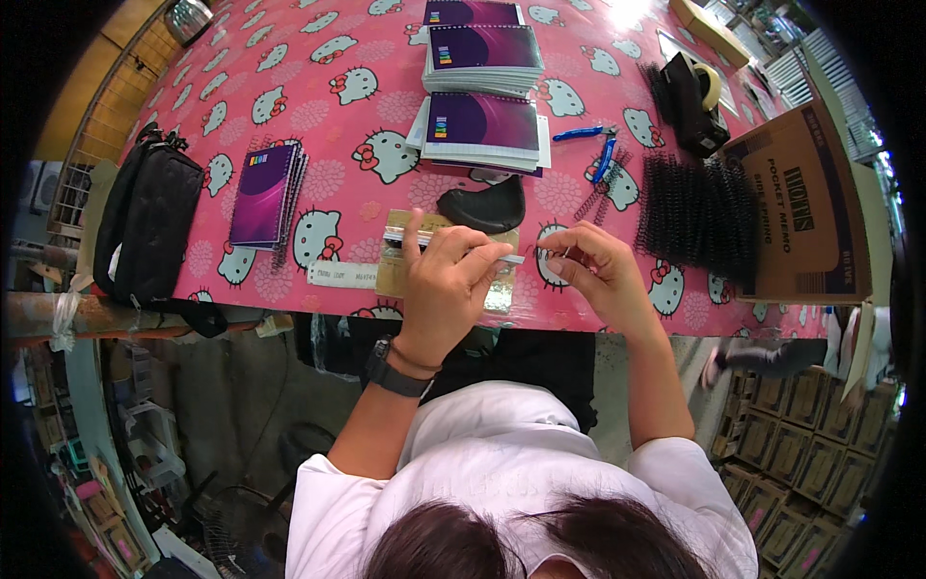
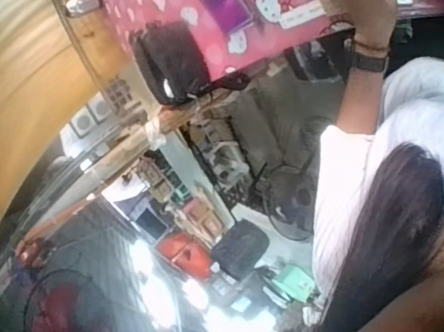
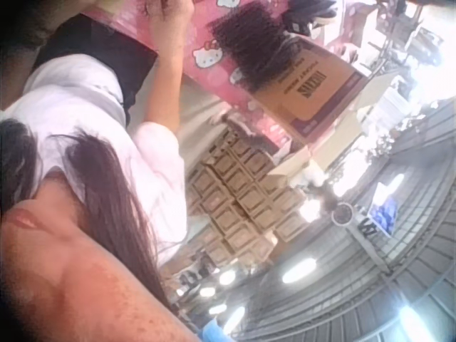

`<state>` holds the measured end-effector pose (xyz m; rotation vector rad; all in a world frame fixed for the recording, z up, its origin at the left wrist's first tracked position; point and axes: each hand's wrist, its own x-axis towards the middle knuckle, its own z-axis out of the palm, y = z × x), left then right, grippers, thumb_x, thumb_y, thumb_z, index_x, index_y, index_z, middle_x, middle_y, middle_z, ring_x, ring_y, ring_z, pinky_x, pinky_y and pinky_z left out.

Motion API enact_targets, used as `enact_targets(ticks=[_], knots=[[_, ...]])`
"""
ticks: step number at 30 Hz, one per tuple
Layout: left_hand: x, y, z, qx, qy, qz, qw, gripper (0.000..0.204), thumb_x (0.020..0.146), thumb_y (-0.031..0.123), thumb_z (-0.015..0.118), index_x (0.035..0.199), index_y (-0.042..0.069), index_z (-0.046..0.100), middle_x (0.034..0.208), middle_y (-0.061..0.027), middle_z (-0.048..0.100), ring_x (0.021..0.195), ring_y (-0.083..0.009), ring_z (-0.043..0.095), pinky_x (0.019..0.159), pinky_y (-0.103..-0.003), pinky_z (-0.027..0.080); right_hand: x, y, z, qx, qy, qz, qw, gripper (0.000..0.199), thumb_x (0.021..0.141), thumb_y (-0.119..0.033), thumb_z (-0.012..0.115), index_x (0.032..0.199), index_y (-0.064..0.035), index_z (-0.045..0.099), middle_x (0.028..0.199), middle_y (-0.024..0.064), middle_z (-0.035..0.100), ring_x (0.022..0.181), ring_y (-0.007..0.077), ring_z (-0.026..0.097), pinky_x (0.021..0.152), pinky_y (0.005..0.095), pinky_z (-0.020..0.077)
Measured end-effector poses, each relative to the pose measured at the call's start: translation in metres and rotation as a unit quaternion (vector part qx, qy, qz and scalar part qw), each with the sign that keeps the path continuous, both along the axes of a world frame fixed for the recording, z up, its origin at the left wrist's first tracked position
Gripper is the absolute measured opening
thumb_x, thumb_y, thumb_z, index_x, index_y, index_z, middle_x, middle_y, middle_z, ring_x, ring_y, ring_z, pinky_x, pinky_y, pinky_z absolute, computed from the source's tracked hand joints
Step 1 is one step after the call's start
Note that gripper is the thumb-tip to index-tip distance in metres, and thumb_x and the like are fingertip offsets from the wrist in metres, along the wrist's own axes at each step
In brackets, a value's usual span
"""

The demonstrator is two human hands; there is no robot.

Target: The person assembles notebooks by aligning paper stacks, inserting them into covers, and securing them using a spiral binding tool.

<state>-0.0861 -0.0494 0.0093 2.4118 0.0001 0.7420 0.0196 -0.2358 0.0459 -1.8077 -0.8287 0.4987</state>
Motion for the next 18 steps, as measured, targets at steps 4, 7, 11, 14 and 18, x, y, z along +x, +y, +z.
enact_targets(ticks=[4, 7, 11, 14, 18], knots=[[-0.003, 0.003, 0.002, -0.027, -0.032, -0.046, 0.998, 0.024, 0.071, 0.008, 0.075, 0.094, 0.016, 0.073, 0.084, 0.0019, 0.062, 0.085, -0.0193, 0.055, 0.09, -0.038, 0.035, -0.006, -0.004, -0.004, -0.011, -0.015, 0.01, 1.0, 0.021, 0.08, 0.004, 0.067, 0.1, -0.0001, 0.066, 0.088, 0.0046, 0.058, 0.077, 0.0111, 0.055, 0.07, 0.0246, 0.0453], [-0.005, 0.002, 0.004, -0.022, -0.039, -0.055, 0.997, 0.024, 0.07, 0.009, 0.076, 0.093, 0.015, 0.072, 0.085, 0.0015, 0.062, 0.085, -0.0196, 0.055, 0.083, -0.037, 0.036, -0.013, -0.004, -0.008, -0.001, -0.03, 0.001, 1.0, 0.02, 0.079, 0.004, 0.068, 0.099, 0.0002, 0.067, 0.086, 0.0047, 0.058, 0.079, 0.0123, 0.055, 0.071, 0.0255, 0.0449], [-0.004, 0.001, 0.002, -0.016, -0.048, -0.045, 0.998, 0.024, 0.07, 0.009, 0.076, 0.092, 0.015, 0.071, 0.085, 0.0016, 0.062, 0.085, -0.0193, 0.055, 0.083, -0.037, 0.036, -0.015, -0.001, -0.011, 0.008, -0.094, -0.001, 0.996, 0.019, 0.081, 0.004, 0.065, 0.099, 0.0006, 0.066, 0.086, 0.0071, 0.058, 0.079, 0.0159, 0.057, 0.071, 0.0272, 0.046], [-0.004, 0.002, 0.0, -0.015, -0.047, -0.047, 0.998, 0.024, 0.07, 0.01, 0.077, 0.092, 0.016, 0.071, 0.085, 0.0021, 0.062, 0.085, -0.0188, 0.055, 0.082, -0.036, 0.035, -0.012, -0.002, -0.009, -0.014, -0.106, 0.026, 0.994, 0.017, 0.082, 0.003, 0.064, 0.099, 0.0003, 0.066, 0.086, 0.0087, 0.058, 0.079, 0.0184, 0.058, 0.069, 0.0283, 0.0464], [-0.004, 0.003, 0.002, -0.019, -0.039, -0.061, 0.997, 0.023, 0.07, 0.01, 0.077, 0.091, 0.017, 0.071, 0.085, 0.0027, 0.062, 0.084, -0.0176, 0.055, 0.081, -0.035, 0.034, -0.01, -0.006, -0.01, -0.051, -0.113, 0.05, 0.991, 0.02, 0.08, 0.003, 0.065, 0.099, -0.0021, 0.065, 0.088, 0.0109, 0.057, 0.082, 0.0284, 0.058, 0.072, 0.0351, 0.0475]])
